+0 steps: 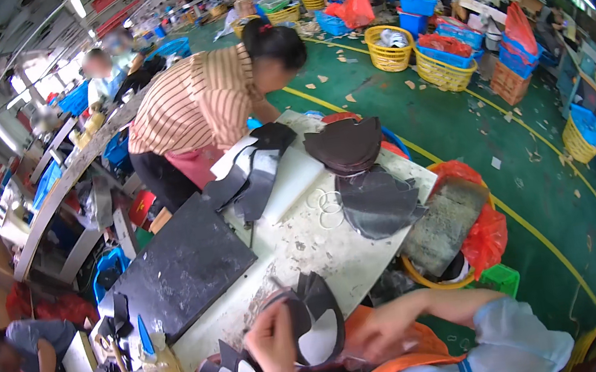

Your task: Manually aligning and stacking leather shoe upper components at a manufacturing workstation.

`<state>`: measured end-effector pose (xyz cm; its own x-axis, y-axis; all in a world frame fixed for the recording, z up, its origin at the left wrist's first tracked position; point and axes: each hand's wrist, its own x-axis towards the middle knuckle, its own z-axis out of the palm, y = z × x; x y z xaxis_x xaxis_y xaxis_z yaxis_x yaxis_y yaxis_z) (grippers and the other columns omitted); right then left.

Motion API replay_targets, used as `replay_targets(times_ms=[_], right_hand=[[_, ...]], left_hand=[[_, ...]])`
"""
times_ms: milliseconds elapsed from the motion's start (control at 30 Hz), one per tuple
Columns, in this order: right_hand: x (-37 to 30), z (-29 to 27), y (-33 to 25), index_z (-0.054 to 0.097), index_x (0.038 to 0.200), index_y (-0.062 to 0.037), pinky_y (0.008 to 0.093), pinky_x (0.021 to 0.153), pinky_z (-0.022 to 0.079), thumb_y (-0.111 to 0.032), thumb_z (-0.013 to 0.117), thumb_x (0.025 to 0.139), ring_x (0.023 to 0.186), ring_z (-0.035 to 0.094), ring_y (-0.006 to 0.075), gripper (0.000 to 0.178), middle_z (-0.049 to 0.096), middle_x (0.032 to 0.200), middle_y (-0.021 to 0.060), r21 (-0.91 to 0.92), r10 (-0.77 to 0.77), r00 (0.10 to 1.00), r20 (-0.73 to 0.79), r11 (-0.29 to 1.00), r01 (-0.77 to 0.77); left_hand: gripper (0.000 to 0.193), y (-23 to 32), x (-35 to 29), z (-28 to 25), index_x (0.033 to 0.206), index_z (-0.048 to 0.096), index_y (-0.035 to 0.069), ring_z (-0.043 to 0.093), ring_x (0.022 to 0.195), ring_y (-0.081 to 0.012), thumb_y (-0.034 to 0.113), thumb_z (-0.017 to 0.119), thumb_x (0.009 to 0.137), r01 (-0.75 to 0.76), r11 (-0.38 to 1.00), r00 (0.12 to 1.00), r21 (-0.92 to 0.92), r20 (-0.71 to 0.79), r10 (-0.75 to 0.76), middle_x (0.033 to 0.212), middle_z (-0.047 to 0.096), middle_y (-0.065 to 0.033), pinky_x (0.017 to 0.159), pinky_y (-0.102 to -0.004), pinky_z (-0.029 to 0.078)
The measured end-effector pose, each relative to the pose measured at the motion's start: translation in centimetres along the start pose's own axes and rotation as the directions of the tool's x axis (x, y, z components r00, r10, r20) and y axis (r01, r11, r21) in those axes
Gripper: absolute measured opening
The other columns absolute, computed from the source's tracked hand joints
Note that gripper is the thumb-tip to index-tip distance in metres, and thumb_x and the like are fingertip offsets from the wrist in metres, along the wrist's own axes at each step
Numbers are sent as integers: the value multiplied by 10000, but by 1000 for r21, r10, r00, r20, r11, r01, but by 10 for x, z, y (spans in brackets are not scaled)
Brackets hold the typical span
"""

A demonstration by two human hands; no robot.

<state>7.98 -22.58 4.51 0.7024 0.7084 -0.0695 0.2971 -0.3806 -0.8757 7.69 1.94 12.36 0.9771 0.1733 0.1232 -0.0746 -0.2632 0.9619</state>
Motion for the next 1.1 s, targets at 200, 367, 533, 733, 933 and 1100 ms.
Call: replay_targets(times_ms=[200,367,533,733,933,1100], right_hand=[[31,16,-6,425,1436,-39,419,1059,427,-536,459,991,1233,557,270,668,555,1374,151,869,-143,976,165,-447,-212],[27,2,-33,400,1455,-39,463,1138,319,-405,536,978,1349,444,284,616,471,1463,127,965,42,997,-71,-250,80],[21,20,-37,384,1463,-37,465,1139,318,-407,574,958,1351,443,284,654,467,1467,124,969,-4,992,-123,-215,119],[15,24,-21,433,1415,-19,435,1080,405,-304,631,942,1261,532,259,587,541,1385,112,992,183,979,-95,-60,107],[21,38,-32,680,1036,15,284,745,511,-112,684,913,813,634,108,176,705,908,52,351,257,802,-540,934,-63],[38,52,-22,700,971,12,319,688,515,-98,689,893,747,680,209,135,710,844,118,-6,61,860,-507,997,-74]], left_hand=[[124,16,-33,16,932,691,81,588,580,-250,116,682,813,-685,726,635,63,540,553,650,556,-79,549,-338,468],[372,-45,-58,-12,991,609,-4,542,595,-168,311,417,1041,-37,955,936,-293,-344,-69,724,598,-78,616,-339,481],[732,-61,-80,13,1382,463,97,579,1152,-362,676,413,937,658,-58,709,-751,644,-288,1309,555,-188,900,-565,496],[370,-49,-64,1,1275,563,13,612,1129,-219,75,649,921,336,479,916,-811,162,-367,1223,646,-85,1003,-373,468],[224,-56,-98,-24,1186,611,-13,617,861,-64,53,595,973,309,806,934,-505,3,-356,1015,669,-20,783,-214,507],[134,-85,-94,-38,985,662,-18,548,669,-64,109,625,963,392,831,865,-395,-148,-479,840,649,8,608,-235,445]])
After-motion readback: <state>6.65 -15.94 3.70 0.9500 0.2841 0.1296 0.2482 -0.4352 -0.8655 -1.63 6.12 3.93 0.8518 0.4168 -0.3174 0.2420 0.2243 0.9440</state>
